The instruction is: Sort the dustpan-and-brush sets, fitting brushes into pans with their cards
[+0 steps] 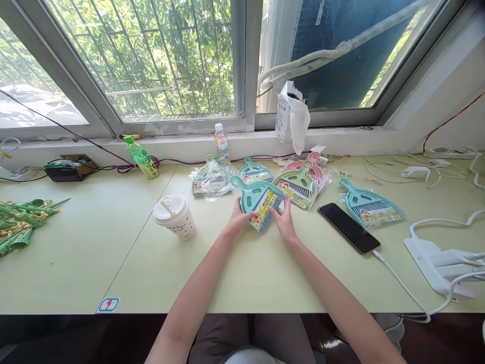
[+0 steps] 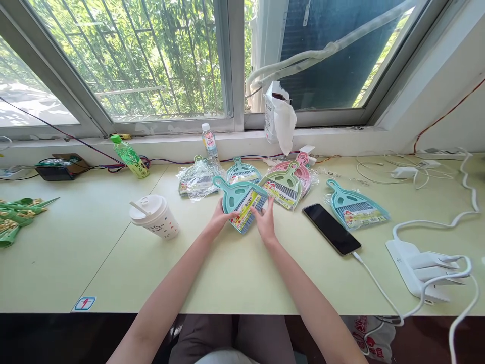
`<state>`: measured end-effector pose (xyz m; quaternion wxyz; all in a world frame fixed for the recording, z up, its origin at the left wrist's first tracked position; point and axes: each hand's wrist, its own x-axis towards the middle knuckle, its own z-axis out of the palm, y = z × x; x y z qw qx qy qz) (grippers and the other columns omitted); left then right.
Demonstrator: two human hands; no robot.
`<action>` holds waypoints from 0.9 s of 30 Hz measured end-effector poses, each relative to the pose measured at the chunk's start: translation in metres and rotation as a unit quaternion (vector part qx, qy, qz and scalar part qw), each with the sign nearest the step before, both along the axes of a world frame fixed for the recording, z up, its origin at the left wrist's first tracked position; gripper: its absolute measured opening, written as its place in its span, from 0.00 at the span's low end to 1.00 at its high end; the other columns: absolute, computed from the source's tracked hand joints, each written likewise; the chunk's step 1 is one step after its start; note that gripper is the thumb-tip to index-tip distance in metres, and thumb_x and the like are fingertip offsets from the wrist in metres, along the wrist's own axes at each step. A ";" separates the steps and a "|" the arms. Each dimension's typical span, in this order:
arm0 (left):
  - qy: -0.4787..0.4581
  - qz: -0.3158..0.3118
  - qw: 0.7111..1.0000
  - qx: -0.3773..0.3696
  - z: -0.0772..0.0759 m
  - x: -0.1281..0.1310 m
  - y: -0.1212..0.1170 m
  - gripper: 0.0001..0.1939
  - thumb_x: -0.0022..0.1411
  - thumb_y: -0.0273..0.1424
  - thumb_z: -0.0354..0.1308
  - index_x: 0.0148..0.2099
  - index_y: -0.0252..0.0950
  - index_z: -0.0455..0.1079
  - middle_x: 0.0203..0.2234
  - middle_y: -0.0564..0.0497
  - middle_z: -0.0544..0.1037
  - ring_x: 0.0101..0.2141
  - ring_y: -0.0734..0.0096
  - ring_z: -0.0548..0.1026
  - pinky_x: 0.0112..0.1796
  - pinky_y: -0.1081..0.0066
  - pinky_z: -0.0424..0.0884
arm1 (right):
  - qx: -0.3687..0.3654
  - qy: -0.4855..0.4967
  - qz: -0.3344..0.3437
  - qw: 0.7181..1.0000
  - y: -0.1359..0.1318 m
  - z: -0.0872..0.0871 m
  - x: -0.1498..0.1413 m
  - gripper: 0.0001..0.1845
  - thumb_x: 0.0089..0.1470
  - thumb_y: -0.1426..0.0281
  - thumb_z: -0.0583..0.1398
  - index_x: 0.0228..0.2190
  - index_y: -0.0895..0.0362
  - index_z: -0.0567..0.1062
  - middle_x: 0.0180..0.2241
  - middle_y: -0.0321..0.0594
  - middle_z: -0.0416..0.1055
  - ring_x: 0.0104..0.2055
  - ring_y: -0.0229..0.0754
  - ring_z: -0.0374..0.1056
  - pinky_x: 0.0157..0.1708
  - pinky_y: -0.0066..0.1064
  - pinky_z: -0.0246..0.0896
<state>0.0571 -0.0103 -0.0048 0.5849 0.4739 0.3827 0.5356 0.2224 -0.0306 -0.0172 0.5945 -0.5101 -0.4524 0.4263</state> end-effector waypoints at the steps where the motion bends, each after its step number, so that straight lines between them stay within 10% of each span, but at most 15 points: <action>1: 0.007 -0.009 1.000 0.004 0.001 0.000 -0.001 0.35 0.40 0.30 0.71 0.50 0.37 0.60 0.46 0.46 0.72 0.49 0.57 0.70 0.50 0.58 0.66 | -0.015 0.046 -0.009 0.999 0.000 -0.001 0.000 0.54 0.46 0.55 0.63 0.63 0.45 0.37 0.66 0.42 0.38 0.63 0.47 0.52 0.60 0.42 0.51; 7: 0.006 -0.050 0.999 0.009 0.004 -0.001 -0.002 0.35 0.42 0.31 0.70 0.53 0.38 0.61 0.48 0.45 0.70 0.50 0.57 0.69 0.51 0.55 0.65 | -0.116 0.181 0.101 0.971 0.003 0.007 0.007 0.23 0.44 0.65 0.66 0.43 0.55 0.70 0.47 0.43 0.72 0.49 0.48 0.69 0.48 0.40 0.67; 21: 0.059 -0.057 0.996 0.028 0.001 -0.005 0.005 0.34 0.44 0.38 0.69 0.53 0.36 0.63 0.47 0.43 0.71 0.47 0.56 0.70 0.48 0.57 0.67 | -0.126 0.166 0.172 0.963 0.005 0.012 0.016 0.17 0.45 0.71 0.65 0.39 0.55 0.70 0.44 0.42 0.74 0.44 0.46 0.72 0.43 0.40 0.71; 27: 0.268 0.231 0.925 0.136 0.005 -0.022 0.010 0.18 0.64 0.39 0.48 0.52 0.39 0.66 0.52 0.42 0.65 0.53 0.57 0.64 0.53 0.59 0.60 | -0.106 0.172 0.178 0.963 0.007 0.016 0.029 0.19 0.41 0.69 0.67 0.38 0.55 0.72 0.43 0.41 0.75 0.45 0.48 0.72 0.43 0.41 0.71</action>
